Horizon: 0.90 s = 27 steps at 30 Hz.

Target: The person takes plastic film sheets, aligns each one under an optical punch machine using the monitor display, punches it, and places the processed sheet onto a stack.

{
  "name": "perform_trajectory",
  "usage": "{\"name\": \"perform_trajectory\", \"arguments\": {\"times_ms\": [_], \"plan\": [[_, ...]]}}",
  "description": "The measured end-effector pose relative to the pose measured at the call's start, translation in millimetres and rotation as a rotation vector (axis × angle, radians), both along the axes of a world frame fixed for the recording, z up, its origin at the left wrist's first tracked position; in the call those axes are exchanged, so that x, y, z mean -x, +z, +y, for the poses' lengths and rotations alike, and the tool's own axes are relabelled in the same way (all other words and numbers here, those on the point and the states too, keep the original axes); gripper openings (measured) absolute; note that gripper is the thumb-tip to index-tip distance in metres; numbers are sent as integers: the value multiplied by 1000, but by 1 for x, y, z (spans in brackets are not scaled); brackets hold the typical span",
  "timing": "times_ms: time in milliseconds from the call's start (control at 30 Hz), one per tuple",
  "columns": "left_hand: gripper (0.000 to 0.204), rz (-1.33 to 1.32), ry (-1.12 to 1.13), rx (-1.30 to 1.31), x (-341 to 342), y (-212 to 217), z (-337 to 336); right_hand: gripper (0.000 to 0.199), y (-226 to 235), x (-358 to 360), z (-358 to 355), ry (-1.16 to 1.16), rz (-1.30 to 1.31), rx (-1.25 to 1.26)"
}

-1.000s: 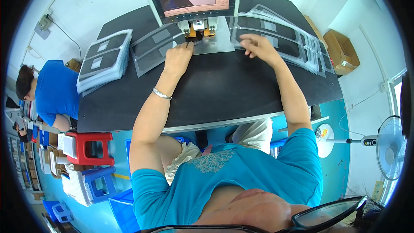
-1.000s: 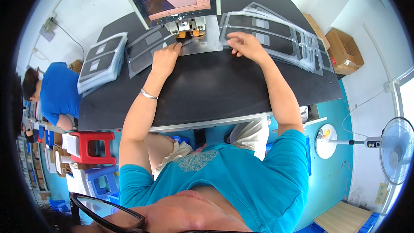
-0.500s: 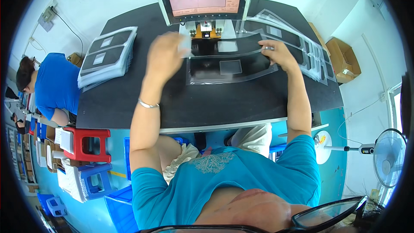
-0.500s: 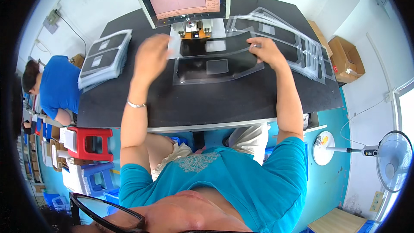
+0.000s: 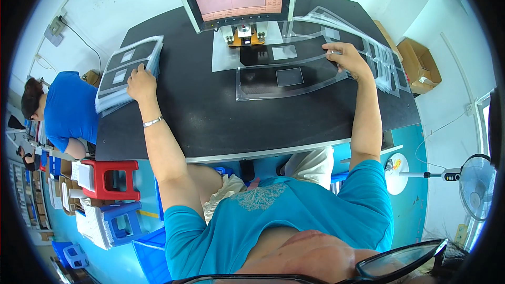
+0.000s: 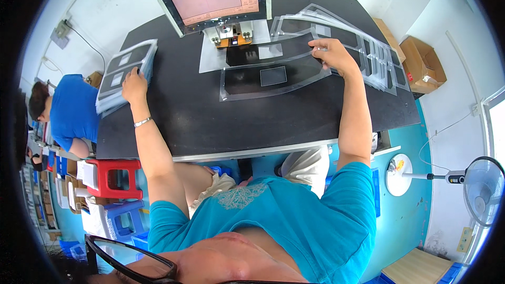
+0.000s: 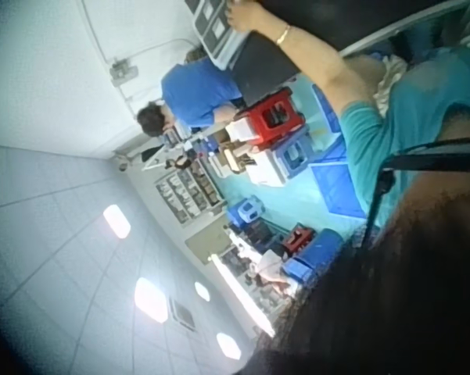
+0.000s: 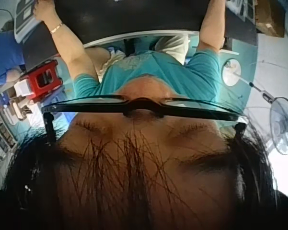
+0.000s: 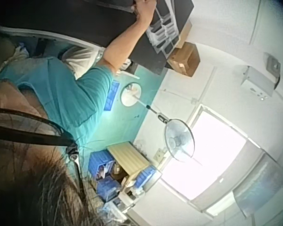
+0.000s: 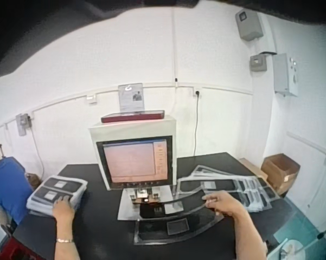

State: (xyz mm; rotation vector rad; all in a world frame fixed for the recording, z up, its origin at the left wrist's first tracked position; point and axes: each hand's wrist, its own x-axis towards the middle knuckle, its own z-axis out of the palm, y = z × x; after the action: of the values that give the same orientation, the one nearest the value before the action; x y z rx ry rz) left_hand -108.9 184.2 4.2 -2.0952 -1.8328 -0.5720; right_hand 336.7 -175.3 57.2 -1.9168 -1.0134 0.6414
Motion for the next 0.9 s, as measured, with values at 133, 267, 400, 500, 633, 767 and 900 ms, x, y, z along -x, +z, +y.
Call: {"name": "perform_trajectory", "arguments": {"times_ms": [133, 267, 400, 500, 633, 767, 900], "plan": [[30, 7, -12, -58, 5, 0, -1, 39, 0, -4, -5, -2, -10, -15], [29, -14, -34, -82, 10, 1, 3, 39, -2, -4, -7, 4, -11, -16], [32, -100, 14, -30, 5, 18, -3, 39, -4, -6, -5, 1, -3, -6], [32, -147, 29, -52, 12, 29, -6, 39, 2, -1, -6, -27, -17, -28], [29, -198, 53, -96, 17, 27, -1, 40, 0, 3, 5, -54, -22, 13], [27, -254, 57, -112, 11, 28, 0, 42, -38, -29, 12, -15, -258, -97], [18, -487, -26, -85, 6, 29, -8, 42, -46, -26, 20, -111, -307, -142]]}}
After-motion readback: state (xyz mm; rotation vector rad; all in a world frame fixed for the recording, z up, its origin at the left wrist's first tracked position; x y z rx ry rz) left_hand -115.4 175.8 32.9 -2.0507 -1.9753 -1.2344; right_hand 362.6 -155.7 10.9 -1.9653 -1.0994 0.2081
